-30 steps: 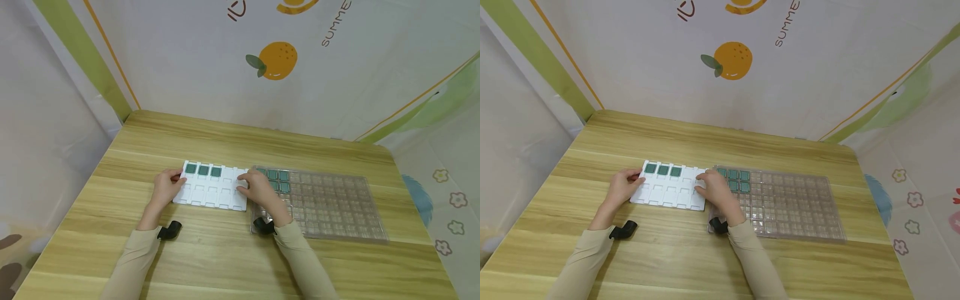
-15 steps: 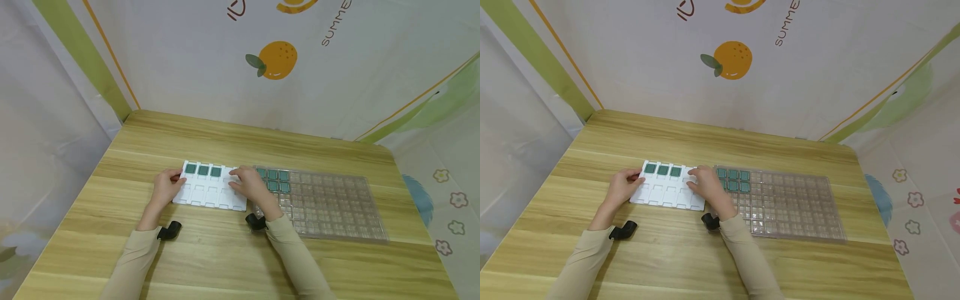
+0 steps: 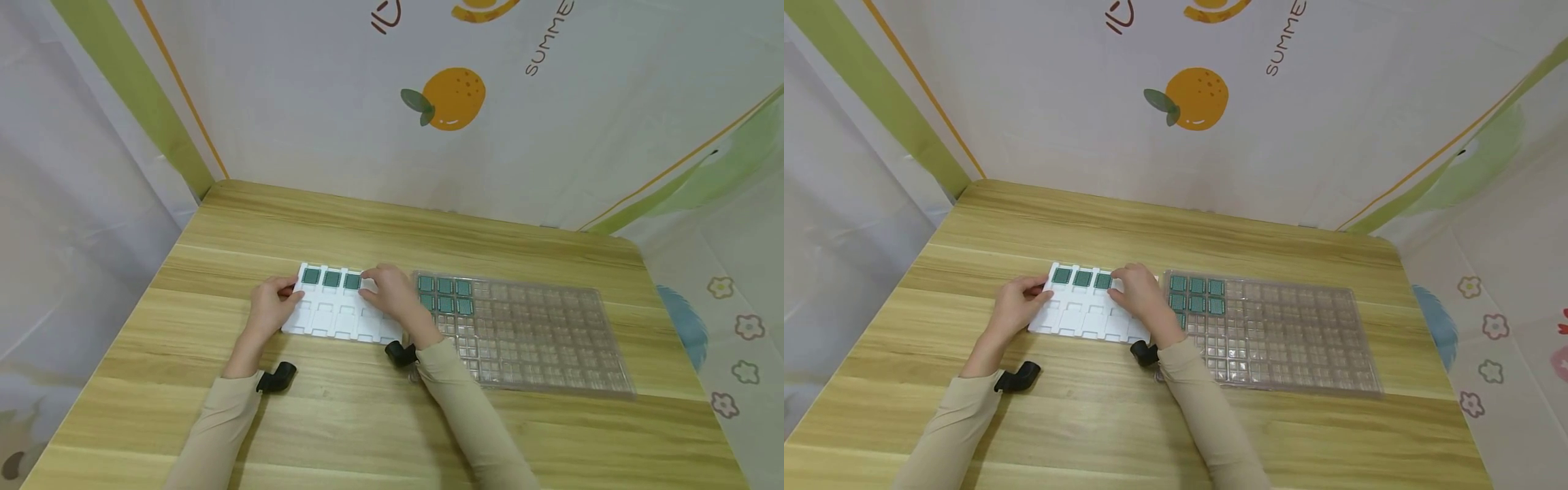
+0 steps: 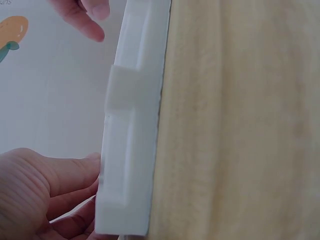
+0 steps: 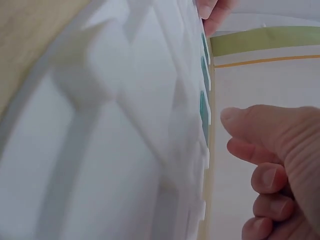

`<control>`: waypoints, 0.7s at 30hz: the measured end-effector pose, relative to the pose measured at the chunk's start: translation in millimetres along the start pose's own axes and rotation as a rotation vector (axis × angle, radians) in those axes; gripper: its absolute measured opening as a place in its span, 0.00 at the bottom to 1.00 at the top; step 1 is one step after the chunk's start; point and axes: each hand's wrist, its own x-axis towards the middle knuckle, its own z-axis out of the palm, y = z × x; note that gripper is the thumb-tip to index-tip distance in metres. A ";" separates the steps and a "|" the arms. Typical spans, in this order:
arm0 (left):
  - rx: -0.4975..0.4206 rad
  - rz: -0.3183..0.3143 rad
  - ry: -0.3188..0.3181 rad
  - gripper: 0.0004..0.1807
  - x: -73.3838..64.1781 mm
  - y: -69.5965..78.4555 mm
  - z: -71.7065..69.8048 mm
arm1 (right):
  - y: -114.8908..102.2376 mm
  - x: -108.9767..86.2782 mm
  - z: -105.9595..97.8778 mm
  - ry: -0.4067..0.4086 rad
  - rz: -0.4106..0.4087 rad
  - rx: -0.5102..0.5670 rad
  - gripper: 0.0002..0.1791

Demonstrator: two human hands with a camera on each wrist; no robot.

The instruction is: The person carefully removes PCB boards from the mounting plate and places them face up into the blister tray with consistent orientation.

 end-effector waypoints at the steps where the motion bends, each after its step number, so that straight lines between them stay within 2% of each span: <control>1: -0.001 0.001 0.002 0.16 0.1 0.0 0.1 | -0.6 1.6 0.6 -0.005 0.000 0.002 0.15; 15: -0.011 -0.010 -0.004 0.16 0.1 -1.1 -0.4 | -6.1 14.1 6.4 -0.058 0.046 0.013 0.16; 21: -0.009 -0.009 -0.008 0.16 -0.1 -0.4 0.0 | -5.3 18.5 11.4 -0.054 0.058 0.007 0.16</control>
